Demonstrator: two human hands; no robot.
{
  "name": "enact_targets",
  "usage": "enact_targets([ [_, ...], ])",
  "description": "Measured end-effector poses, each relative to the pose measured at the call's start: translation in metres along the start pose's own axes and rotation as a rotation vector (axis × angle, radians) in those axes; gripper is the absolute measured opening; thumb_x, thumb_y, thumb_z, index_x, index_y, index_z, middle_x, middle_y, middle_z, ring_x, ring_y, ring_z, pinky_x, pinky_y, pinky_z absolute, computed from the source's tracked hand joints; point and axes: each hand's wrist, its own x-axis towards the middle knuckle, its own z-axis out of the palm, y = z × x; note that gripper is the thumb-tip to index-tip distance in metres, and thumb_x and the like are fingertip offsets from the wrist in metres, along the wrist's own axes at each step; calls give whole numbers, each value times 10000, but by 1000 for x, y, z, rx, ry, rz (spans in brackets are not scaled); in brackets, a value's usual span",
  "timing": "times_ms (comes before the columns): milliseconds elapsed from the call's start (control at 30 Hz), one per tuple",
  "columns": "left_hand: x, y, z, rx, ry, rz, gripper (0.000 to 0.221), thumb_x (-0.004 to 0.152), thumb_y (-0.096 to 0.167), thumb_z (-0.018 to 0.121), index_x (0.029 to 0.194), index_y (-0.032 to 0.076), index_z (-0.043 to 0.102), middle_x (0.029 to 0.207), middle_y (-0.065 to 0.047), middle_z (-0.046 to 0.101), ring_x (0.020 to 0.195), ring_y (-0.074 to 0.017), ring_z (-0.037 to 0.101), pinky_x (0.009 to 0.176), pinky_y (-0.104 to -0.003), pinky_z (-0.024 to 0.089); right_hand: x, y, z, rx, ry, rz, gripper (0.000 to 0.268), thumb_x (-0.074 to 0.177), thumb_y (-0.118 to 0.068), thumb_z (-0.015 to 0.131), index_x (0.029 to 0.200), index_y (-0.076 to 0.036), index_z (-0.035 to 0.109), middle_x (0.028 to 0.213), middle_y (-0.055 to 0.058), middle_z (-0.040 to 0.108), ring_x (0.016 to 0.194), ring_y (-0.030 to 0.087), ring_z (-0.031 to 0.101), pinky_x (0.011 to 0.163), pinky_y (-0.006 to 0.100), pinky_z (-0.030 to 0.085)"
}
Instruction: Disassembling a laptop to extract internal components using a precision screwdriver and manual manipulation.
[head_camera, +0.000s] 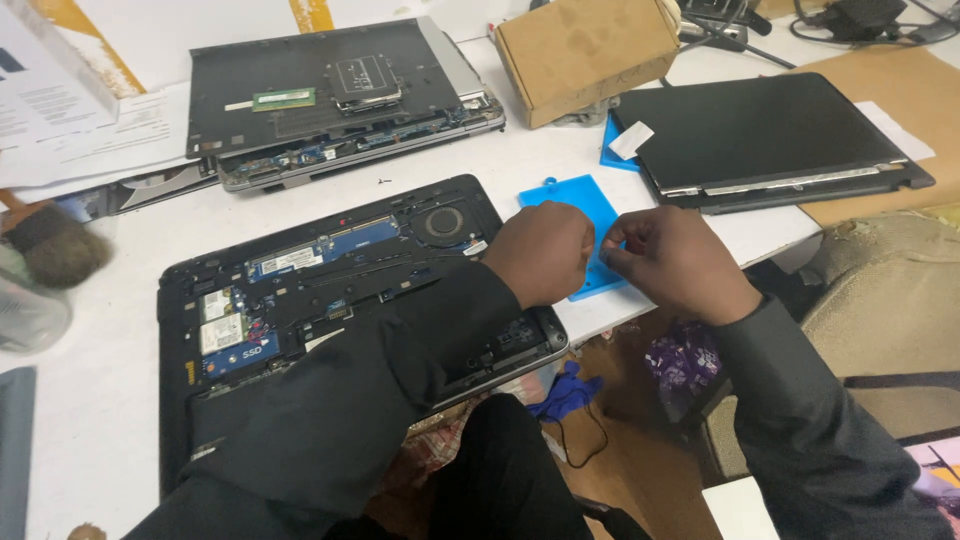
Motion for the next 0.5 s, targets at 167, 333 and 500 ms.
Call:
enact_targets([
  [167,-3,-2,-17,-87,37,6,191,829,67,630,682,153,718,732,-45,731,693,-301,674,622,-499,535,2,9,0,39,21,-44,144,891,-226,663,863,-170,792,617,6,566,582,170,496,602,381,349],
  [333,-67,28,-85,-8,258,136,180,826,112,565,669,163,636,720,-47,676,643,-293,608,546,-486,422,-31,-16,-6,256,162,-149,116,945,-194,689,893,-130,769,734,-13,670,691,97,514,698,302,395],
  [500,-188,90,-121,-216,422,54,80,894,89,607,815,104,604,744,-84,628,719,-325,669,1068,-477,526,-90,-56,19,1135,49,17,189,931,-9,576,1080,35,684,701,76,486,365,148,412,342,253,258],
])
